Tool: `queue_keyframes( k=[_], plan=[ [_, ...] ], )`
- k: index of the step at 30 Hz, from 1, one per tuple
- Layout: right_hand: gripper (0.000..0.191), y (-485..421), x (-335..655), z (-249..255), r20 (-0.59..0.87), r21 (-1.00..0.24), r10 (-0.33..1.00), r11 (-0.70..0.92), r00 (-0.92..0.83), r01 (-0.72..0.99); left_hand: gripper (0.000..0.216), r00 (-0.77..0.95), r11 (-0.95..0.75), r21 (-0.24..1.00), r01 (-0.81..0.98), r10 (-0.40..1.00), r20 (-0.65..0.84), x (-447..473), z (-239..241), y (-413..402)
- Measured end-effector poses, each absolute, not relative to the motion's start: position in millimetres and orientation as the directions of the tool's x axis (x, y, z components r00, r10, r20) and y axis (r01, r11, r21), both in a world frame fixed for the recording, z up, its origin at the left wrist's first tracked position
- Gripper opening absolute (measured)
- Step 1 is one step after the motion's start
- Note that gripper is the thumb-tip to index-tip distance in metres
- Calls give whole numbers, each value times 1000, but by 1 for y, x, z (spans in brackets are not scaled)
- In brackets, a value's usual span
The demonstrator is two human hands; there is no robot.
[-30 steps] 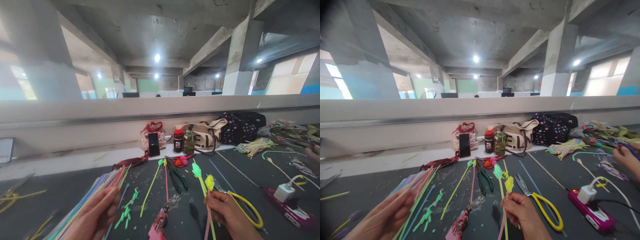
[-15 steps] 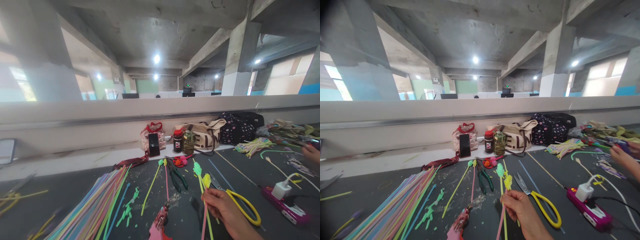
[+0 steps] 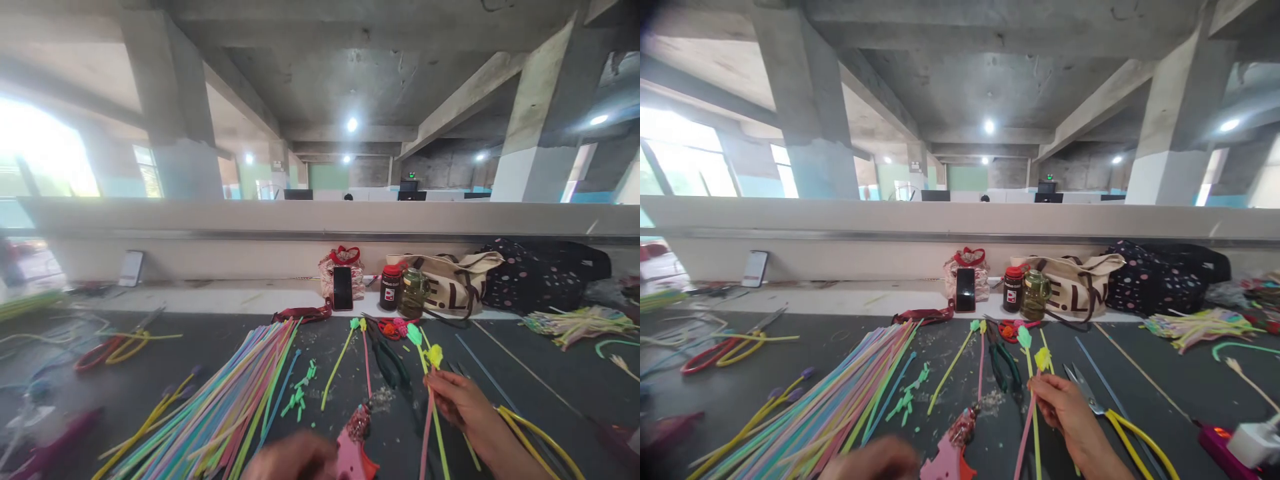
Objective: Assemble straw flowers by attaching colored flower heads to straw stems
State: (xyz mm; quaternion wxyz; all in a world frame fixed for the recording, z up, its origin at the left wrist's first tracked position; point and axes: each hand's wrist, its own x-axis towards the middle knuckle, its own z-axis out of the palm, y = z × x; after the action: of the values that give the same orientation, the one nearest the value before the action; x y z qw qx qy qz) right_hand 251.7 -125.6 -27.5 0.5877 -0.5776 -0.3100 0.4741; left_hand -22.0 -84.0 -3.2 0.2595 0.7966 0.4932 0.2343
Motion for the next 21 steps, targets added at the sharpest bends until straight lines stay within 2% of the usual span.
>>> queue_keyframes(
  k=[1, 2, 4, 6, 13, 21],
  plan=[
    [30, -120, 250, -29, -176, -975, 918, -113, 356, -191, 26, 412, -397, 628, 669, 902, 131, -18, 7, -74],
    [32, -115, 247, -31, -167, -977, 920, -106, 355, -186, 25, 447, -450, 546, 707, 882, 149, -10, 16, -62],
    [33, -108, 242, -35, -149, -980, 924, -91, 351, -176, 25, 398, -421, 364, 831, 907, 140, 10, 28, -33],
    [34, -103, 240, -42, -147, -981, 929, -93, 339, -171, 27, 371, -377, 288, 880, 926, 77, 34, 28, -2],
    [34, -95, 259, -68, -187, -976, 950, -150, 251, -159, 31, 299, -283, 251, 926, 954, -28, 77, -13, 62],
    [38, -91, 259, -62, -253, -951, 942, -199, 222, -236, 30, 262, -238, 313, 920, 964, -39, 93, -29, 95]
  ],
)
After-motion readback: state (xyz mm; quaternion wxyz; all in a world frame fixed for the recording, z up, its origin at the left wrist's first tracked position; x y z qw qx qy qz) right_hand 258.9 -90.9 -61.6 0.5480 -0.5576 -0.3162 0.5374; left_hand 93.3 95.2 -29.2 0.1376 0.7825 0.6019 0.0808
